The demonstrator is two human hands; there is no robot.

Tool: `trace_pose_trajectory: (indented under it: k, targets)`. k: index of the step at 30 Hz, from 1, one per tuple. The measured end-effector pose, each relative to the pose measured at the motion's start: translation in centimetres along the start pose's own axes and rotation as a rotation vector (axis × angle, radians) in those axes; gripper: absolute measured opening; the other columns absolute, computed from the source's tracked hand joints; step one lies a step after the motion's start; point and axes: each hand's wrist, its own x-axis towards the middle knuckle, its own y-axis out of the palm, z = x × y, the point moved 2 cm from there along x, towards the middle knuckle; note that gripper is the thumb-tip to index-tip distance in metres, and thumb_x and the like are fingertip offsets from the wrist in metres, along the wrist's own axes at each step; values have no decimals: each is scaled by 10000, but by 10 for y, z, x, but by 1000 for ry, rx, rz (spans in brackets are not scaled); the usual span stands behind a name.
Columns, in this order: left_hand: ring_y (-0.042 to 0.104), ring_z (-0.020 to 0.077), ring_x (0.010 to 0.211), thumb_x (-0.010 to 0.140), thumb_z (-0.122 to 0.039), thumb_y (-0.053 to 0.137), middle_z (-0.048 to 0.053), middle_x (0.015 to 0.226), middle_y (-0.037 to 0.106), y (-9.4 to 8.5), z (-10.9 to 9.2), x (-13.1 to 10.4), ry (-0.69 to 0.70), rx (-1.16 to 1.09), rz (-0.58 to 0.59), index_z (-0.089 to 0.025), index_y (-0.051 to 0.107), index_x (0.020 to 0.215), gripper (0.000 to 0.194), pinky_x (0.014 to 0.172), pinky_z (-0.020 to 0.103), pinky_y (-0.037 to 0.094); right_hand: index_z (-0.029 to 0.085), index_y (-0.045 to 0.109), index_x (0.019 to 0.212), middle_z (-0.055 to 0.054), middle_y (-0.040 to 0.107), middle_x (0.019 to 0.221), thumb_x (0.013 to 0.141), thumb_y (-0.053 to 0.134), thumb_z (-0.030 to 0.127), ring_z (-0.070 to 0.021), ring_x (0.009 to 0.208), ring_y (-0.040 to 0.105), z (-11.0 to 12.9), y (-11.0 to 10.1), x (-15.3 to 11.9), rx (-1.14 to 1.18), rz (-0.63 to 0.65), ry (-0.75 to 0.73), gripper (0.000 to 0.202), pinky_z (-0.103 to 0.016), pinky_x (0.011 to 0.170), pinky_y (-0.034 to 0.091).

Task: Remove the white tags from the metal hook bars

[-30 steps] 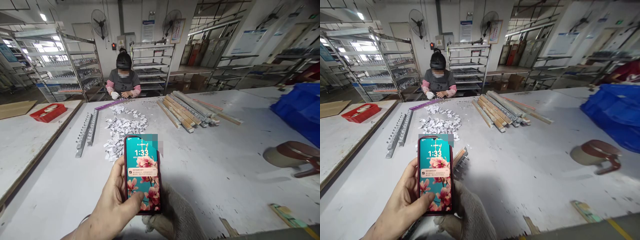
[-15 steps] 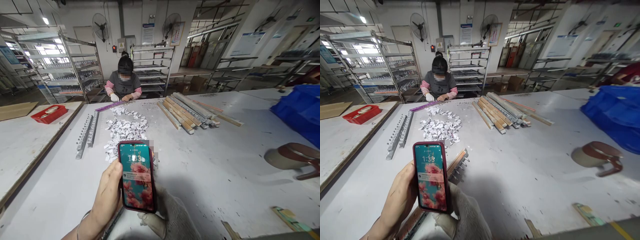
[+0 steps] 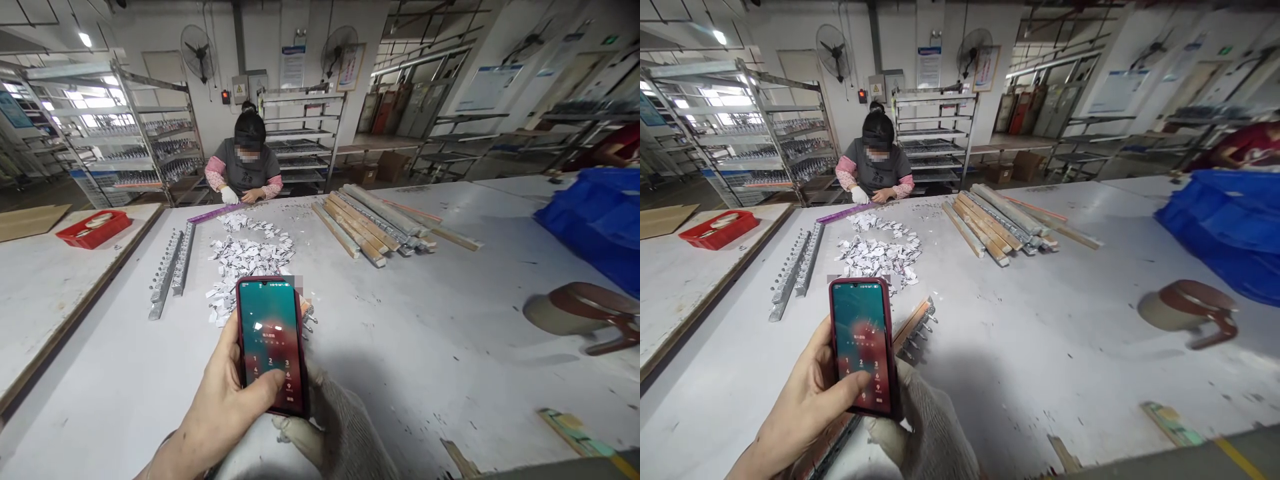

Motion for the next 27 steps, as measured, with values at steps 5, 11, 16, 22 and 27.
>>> trace_pose_trajectory:
  k: [5, 11, 16, 22, 27]
  targets:
    - [708, 207, 1152, 846, -306, 851, 98, 1479, 598, 0, 5, 3, 17, -36, 52, -344, 289, 1592, 935, 807, 167, 611, 183, 573, 1464, -145, 623, 1376, 965, 736, 458, -293, 1259, 621, 14, -7, 2, -66, -14, -37, 593, -524, 1113, 507]
    - [725, 211, 1124, 823, -244, 863, 95, 1477, 605, 2, 8, 4, 16, -23, -5, -383, 175, 1633, 1072, 890, 222, 645, 167, 582, 1442, -145, 631, 1322, 976, 724, 483, -268, 1178, 642, 16, -8, -1, -78, -33, -46, 580, -490, 1043, 552]
    - [720, 197, 1129, 817, -317, 886, 83, 1448, 626, 6, 8, 7, 24, 21, -18, -382, 199, 1624, 1062, 955, 233, 640, 174, 578, 1448, -142, 630, 1332, 967, 734, 477, -270, 1183, 641, 13, -7, 1, -61, -48, -18, 590, -492, 1043, 552]
    - [710, 156, 1137, 840, -316, 864, 72, 1435, 623, 1, 15, 7, 52, 37, -49, -370, 143, 1637, 1076, 919, 149, 621, 223, 594, 1472, -118, 668, 1315, 907, 778, 429, -312, 1234, 644, 10, -10, 0, 18, -39, 69, 628, -471, 1070, 553]
    - [560, 168, 1419, 882, -320, 825, 46, 1611, 475, -13, 19, 9, 132, -87, 27, -324, 386, 1583, 827, 1086, 108, 554, 271, 588, 1455, -80, 693, 1300, 889, 764, 461, -294, 1069, 725, 1, -6, -3, 185, -7, 175, 622, -343, 850, 640]
